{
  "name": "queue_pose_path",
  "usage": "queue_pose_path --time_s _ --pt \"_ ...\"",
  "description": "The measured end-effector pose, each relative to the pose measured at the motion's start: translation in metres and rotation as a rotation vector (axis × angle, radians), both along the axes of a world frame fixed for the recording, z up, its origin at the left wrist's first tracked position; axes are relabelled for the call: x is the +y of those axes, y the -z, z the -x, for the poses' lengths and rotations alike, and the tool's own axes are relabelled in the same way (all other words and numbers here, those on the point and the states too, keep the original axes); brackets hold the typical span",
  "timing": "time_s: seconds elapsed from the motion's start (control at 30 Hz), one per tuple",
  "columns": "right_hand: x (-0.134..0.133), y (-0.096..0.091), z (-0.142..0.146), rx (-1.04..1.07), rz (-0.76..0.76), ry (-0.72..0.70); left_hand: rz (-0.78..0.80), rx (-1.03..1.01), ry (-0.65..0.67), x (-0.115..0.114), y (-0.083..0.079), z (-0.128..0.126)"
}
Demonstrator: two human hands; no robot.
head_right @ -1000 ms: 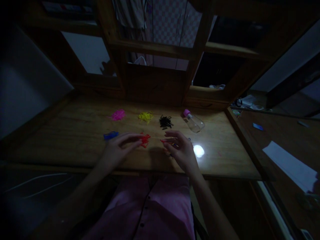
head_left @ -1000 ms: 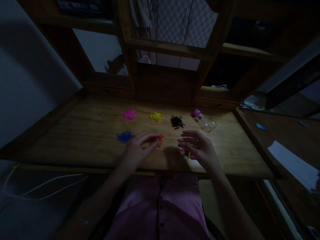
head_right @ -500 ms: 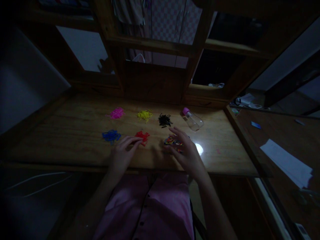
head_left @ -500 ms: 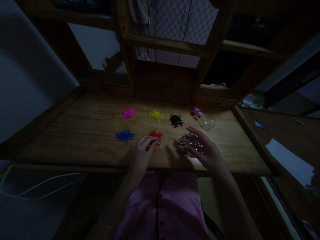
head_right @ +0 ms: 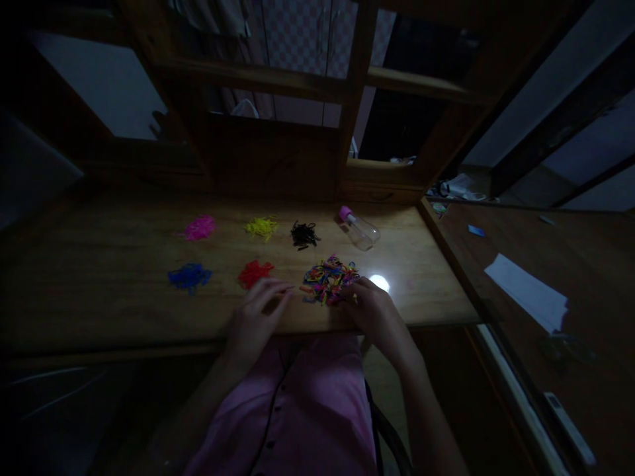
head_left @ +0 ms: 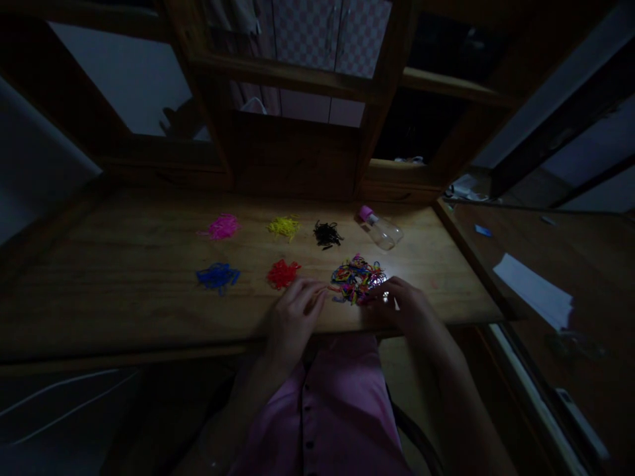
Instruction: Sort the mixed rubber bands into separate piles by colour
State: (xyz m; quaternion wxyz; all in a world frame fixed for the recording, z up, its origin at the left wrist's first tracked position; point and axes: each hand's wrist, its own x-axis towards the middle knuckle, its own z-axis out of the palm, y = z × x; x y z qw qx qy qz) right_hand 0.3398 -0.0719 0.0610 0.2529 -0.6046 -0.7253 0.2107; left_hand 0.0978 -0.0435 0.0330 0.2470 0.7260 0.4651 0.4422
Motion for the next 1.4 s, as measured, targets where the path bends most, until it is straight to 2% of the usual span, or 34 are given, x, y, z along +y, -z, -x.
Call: queue_pose_path --time_s 0.13,0.27,0.53,1.0,1.13,1.27,1.4 --pt "0.009 0.004 0.007 -0.01 -0.047 0.003 0.095 -0.085 0.123 -0.004 0.006 -0.021" --pt "0.014 0.003 0.009 -0.011 -0.061 -0.013 0.157 -0.129 0.169 -0.002 0.01 -0.026" --pt "0.022 0.013 0.004 -0.01 -0.052 -0.051 0.228 -0.153 0.202 0.003 0.011 -0.021" --pt "0.015 0.002 -0.004 0.2 -0.05 0.051 0.263 -0.146 0.218 0.004 0.009 -0.019" --pt "0.016 0.006 -0.006 0.271 -0.064 0.117 0.271 -0.144 0.221 0.004 0.008 -0.019" --pt "0.017 0.013 -0.002 0.276 -0.078 0.17 0.28 -0.151 0.219 0.003 0.009 -0.019" --pt "0.018 0.014 0.007 0.22 -0.09 0.125 0.27 -0.151 0.217 0.003 0.008 -0.019"
